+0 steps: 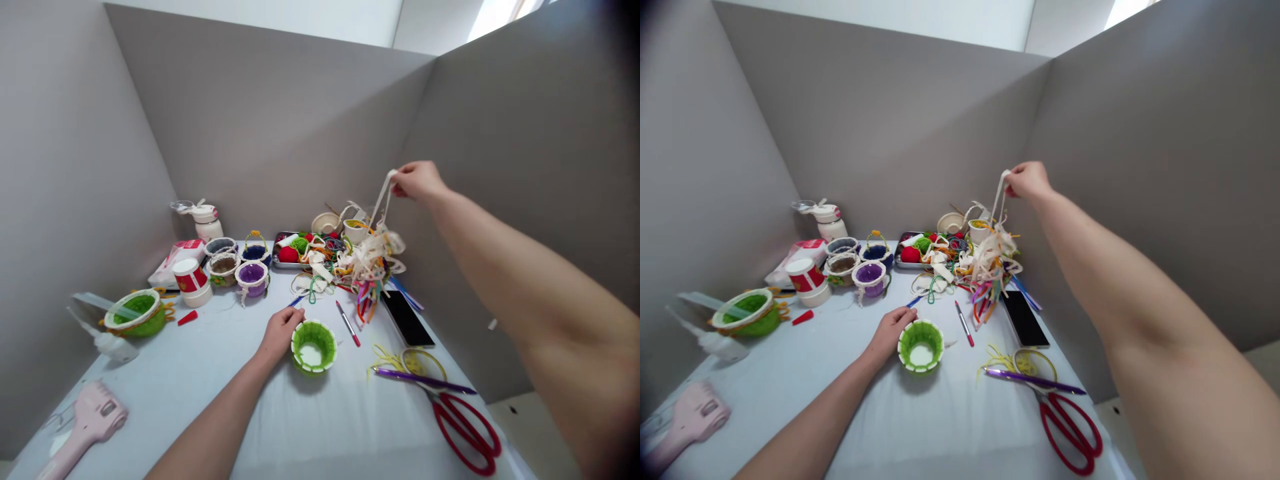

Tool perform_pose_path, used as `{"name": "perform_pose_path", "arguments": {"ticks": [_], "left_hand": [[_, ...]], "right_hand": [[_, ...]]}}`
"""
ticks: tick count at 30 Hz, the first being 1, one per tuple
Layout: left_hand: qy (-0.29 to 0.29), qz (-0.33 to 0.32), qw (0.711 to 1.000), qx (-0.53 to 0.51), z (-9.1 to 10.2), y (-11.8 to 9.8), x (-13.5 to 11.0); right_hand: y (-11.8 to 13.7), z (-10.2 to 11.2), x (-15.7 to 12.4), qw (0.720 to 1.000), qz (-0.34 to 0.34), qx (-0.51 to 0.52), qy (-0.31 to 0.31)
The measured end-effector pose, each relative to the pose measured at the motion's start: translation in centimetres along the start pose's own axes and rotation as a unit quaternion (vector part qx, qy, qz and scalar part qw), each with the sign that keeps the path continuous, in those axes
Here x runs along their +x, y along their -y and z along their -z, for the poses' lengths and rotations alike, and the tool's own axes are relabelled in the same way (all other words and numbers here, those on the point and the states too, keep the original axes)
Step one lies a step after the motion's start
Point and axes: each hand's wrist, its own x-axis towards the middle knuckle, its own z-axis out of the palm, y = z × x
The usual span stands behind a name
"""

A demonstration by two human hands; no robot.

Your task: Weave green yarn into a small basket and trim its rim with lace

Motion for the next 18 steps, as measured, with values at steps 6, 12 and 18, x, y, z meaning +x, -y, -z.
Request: {"name": "perform_pose_path", "arguments": {"ticks": [6,12,18], "left_hand": [[0.000,-0.002,1.000,-0.005,0.1,-0.4,-0.3],[-0.006,-0.005,1.000,-0.005,0.3,-0.3,-0.3],[-0.004,-0.008,1.000,-0.004,0.3,-0.2,-0.4]], "right_hand": [[4.4,0.9,2.0,0.990,0.034,0.129,-0.046],[2.7,-2.0,1.3,0.989,0.022,0.143,0.007],[-1.6,-4.6,-1.0,0.959,0.010,-0.081,0.271]]}}
